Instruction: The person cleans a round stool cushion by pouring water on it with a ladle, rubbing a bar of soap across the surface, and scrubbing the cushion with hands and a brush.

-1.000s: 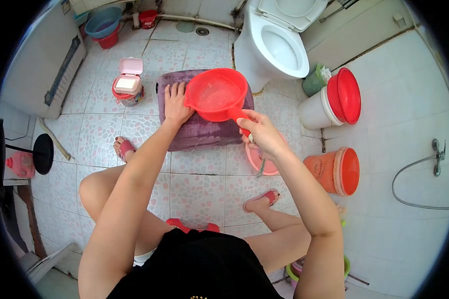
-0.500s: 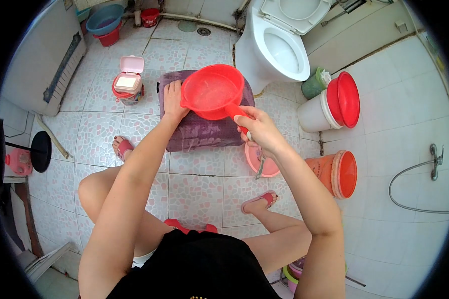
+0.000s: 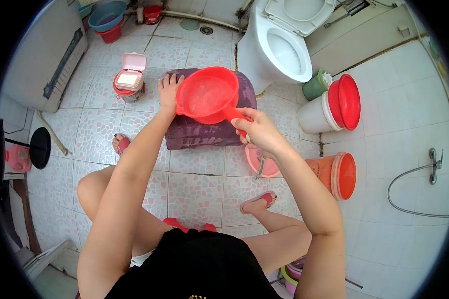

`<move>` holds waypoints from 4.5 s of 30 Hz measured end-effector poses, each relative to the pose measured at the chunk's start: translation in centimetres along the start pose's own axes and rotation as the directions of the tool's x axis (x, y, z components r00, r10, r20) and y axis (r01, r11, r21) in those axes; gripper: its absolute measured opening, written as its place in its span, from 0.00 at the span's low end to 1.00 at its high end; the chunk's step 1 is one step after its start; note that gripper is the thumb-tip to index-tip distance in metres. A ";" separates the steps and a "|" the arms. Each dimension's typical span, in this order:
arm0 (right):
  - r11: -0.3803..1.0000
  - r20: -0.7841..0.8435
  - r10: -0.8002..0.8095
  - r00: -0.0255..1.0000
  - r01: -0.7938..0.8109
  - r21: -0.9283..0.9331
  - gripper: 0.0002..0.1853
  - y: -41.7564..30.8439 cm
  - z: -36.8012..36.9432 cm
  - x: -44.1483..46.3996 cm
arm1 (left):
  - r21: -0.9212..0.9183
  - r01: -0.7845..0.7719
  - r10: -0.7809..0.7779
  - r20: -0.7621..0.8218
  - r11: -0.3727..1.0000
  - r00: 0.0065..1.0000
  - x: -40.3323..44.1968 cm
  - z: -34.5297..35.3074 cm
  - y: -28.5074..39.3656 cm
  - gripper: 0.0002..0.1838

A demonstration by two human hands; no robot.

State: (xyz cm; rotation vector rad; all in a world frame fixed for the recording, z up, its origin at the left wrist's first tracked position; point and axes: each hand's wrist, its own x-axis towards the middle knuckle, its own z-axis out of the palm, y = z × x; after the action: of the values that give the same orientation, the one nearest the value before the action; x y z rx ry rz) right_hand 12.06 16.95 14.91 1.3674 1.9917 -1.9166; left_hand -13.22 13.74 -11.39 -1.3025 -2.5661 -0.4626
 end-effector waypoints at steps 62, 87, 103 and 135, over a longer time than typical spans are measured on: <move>1.000 -0.392 -0.022 0.920 0.027 0.007 0.24 11.6 -13.9 -5.5 | -0.185 -0.199 0.255 0.367 0.963 0.894 -4.9 -3.8 7.9 0.53; 0.963 -0.367 -0.264 0.892 0.221 -0.156 0.27 12.2 -10.6 -5.2 | -0.056 -0.061 0.067 0.122 0.997 0.990 -10.2 -7.2 5.4 0.45; 0.939 -0.198 -0.307 0.931 0.262 -0.223 0.29 8.4 -4.4 -1.6 | -0.219 0.125 -0.095 0.144 0.968 0.985 -9.9 -5.4 1.3 0.40; 0.954 -0.400 -0.108 0.910 0.208 0.215 0.26 16.4 -11.4 -9.2 | -0.030 -0.536 0.533 0.173 0.844 0.828 -13.6 -8.3 7.8 0.51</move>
State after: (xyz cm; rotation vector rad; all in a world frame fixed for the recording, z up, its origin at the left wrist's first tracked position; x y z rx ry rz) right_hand 33.50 18.69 10.15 1.8250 2.1363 -2.1793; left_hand 1.50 4.86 -7.00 -2.0386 -2.1645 -0.2136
